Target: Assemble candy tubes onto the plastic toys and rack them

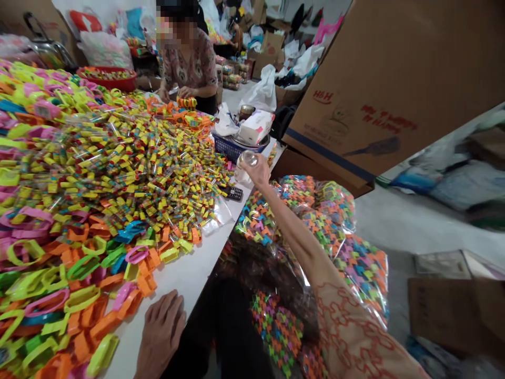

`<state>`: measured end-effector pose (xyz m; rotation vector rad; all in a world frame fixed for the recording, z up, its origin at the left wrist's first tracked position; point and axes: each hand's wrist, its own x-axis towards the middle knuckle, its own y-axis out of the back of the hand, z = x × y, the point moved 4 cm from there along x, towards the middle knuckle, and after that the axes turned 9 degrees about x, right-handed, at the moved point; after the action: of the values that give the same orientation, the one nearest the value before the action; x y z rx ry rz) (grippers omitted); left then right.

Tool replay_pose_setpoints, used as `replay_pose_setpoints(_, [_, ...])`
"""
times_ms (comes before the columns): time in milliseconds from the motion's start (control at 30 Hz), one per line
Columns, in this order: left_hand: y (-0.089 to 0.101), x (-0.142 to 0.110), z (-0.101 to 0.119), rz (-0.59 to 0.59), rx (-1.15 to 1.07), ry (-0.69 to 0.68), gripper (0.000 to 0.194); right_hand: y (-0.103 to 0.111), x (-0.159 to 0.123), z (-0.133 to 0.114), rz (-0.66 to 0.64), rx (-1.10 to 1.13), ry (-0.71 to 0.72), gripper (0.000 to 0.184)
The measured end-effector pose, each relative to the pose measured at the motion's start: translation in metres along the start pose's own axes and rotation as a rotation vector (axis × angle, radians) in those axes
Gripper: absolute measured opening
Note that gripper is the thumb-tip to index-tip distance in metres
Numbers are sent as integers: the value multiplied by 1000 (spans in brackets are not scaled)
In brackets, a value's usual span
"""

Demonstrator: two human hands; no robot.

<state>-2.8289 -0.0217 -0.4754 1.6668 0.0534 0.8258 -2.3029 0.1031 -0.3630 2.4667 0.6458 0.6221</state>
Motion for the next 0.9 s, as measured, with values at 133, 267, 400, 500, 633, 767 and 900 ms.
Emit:
replay_pose_setpoints(133, [0, -1, -1, -12, -13, 9, 28, -8, 37, -7, -51, -153, -70, 64])
replay_pose_setpoints(267, [1, 0, -1, -7, -15, 17, 28, -23, 49, -8, -127, -249, -27, 68])
replay_pose_setpoints(400, [5, 1, 2, -1, -13, 19, 28, -22, 49, -3, -138, -287, -42, 71])
replay_pose_setpoints(500, [7, 1, 4, -5, -17, 23, 27, -19, 51, -3, -192, -315, -13, 67])
replay_pose_setpoints(633, [8, -2, 4, 3, -23, 41, 27, -21, 57, -8, -294, -383, 42, 54])
replay_pose_setpoints(767, [9, -3, 4, 26, -20, 43, 27, -19, 54, -14, -262, -385, 56, 55])
replay_pose_setpoints(900, [10, -4, 4, 54, -14, 32, 27, -16, 43, -16, -247, -318, 90, 48])
